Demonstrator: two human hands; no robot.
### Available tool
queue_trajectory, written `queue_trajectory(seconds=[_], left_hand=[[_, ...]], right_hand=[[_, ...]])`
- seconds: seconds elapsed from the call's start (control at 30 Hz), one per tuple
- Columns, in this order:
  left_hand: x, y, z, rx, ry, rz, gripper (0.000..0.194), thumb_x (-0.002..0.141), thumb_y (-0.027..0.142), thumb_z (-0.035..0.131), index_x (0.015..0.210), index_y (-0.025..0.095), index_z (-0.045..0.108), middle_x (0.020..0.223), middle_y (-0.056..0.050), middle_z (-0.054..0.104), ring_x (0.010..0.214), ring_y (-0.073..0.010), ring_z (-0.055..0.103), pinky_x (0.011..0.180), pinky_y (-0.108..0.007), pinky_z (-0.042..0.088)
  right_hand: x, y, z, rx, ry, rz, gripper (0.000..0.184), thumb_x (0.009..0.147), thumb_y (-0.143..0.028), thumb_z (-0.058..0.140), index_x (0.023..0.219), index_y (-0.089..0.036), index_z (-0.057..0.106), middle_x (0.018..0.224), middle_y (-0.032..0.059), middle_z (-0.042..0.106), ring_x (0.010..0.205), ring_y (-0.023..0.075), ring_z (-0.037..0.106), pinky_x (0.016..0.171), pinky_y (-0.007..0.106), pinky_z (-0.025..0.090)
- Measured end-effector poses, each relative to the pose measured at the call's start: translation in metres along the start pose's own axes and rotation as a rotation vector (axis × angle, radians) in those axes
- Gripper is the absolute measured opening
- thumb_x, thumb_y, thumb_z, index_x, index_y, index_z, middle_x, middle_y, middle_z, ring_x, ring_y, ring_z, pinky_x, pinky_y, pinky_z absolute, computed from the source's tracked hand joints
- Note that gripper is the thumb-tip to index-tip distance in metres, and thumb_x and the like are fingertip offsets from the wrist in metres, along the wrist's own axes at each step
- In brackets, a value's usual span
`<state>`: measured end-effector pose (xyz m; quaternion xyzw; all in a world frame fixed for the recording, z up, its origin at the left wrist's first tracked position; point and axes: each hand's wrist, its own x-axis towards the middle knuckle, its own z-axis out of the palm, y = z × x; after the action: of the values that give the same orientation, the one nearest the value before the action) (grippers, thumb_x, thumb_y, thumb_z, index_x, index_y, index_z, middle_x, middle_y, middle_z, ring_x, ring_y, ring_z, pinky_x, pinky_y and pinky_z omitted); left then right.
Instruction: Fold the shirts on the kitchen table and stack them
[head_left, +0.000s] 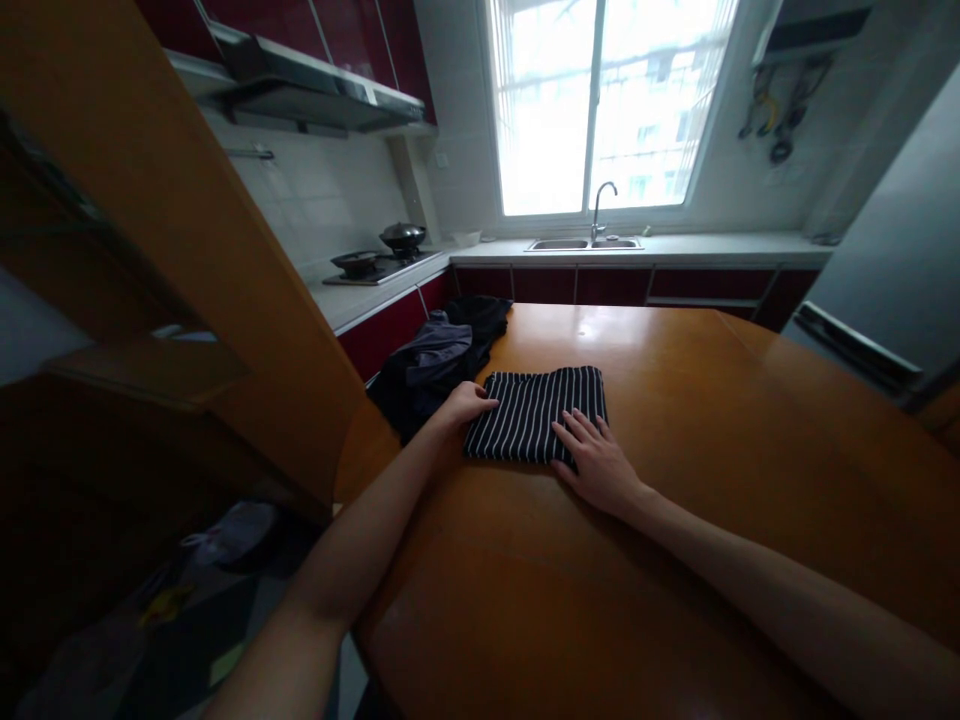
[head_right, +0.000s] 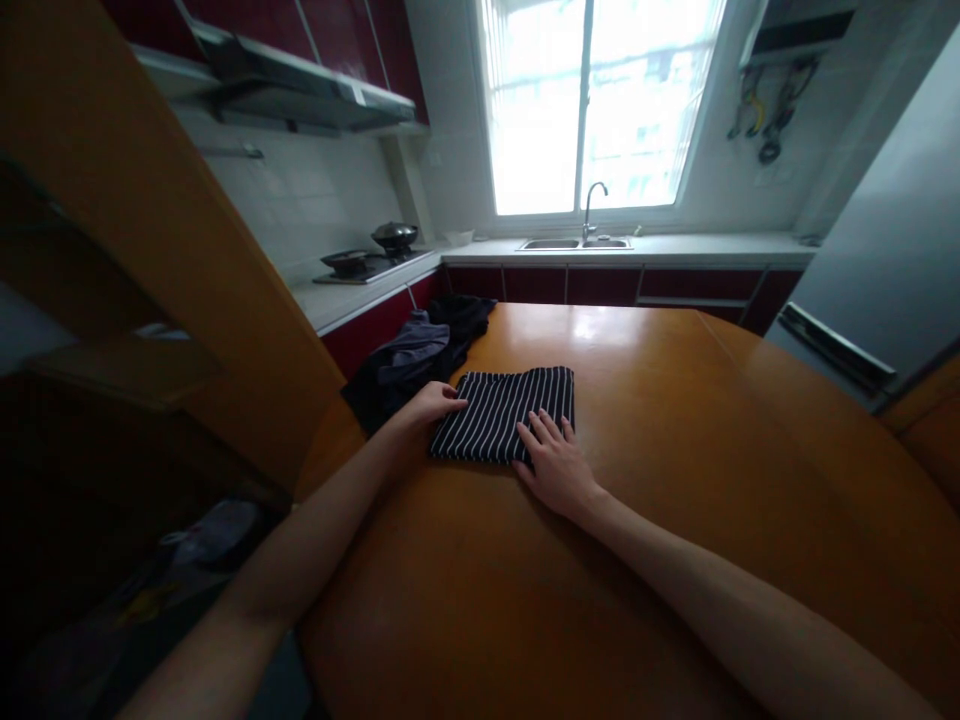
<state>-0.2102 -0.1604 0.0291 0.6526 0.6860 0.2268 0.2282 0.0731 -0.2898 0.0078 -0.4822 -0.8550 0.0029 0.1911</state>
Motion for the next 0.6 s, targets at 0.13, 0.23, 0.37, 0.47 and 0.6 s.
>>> queue_trajectory(seconds=[0.13,0.23,0.37,0.47,0.6], left_hand=[[0.000,0.002,0.004,0.010,0.015,0.017,0.019,0.077,0.031,0.076,0.083,0.014,0.070,0.084,-0.005,0.073,0.082,-0.0206,0.069,0.068,-0.025,0.049],[-0.002,0.004,0.004,0.041,0.031,0.030,0.017,0.078,0.031,0.073,0.073,0.015,0.067,0.075,-0.003,0.069,0.077,-0.0207,0.067,0.066,-0.026,0.047],[-0.003,0.007,0.001,0.072,0.066,0.044,0.015,0.080,0.029,0.070,0.076,0.016,0.066,0.077,-0.004,0.069,0.080,-0.0204,0.065,0.066,-0.026,0.046],[-0.001,0.007,-0.003,0.090,0.075,0.038,0.014,0.083,0.029,0.068,0.079,0.015,0.067,0.082,-0.005,0.070,0.081,-0.0198,0.066,0.066,-0.025,0.047],[-0.001,0.004,-0.006,0.137,0.059,0.020,0.014,0.084,0.029,0.068,0.081,0.015,0.067,0.081,-0.005,0.071,0.080,-0.0205,0.068,0.067,-0.025,0.049]], right_hand=[[0.000,-0.001,0.000,-0.006,0.003,-0.006,0.059,0.095,-0.042,0.051,0.149,-0.017,0.047,0.159,0.0147,0.038,0.150,0.0311,0.026,0.122,0.055,0.017],[0.001,-0.002,-0.001,0.002,0.003,-0.010,0.058,0.096,-0.041,0.050,0.149,-0.016,0.048,0.159,0.0151,0.039,0.150,0.0313,0.026,0.122,0.055,0.017],[0.002,-0.002,-0.003,-0.002,0.005,-0.018,0.058,0.097,-0.039,0.049,0.150,-0.015,0.046,0.158,0.0151,0.039,0.150,0.0308,0.026,0.122,0.054,0.018],[0.001,-0.002,-0.003,0.001,0.007,-0.021,0.059,0.096,-0.036,0.049,0.151,-0.016,0.045,0.159,0.0146,0.039,0.150,0.0303,0.026,0.122,0.054,0.019],[0.001,-0.002,-0.003,0.001,0.004,-0.032,0.057,0.096,-0.033,0.048,0.150,-0.017,0.046,0.159,0.0142,0.039,0.150,0.0302,0.026,0.122,0.055,0.018]])
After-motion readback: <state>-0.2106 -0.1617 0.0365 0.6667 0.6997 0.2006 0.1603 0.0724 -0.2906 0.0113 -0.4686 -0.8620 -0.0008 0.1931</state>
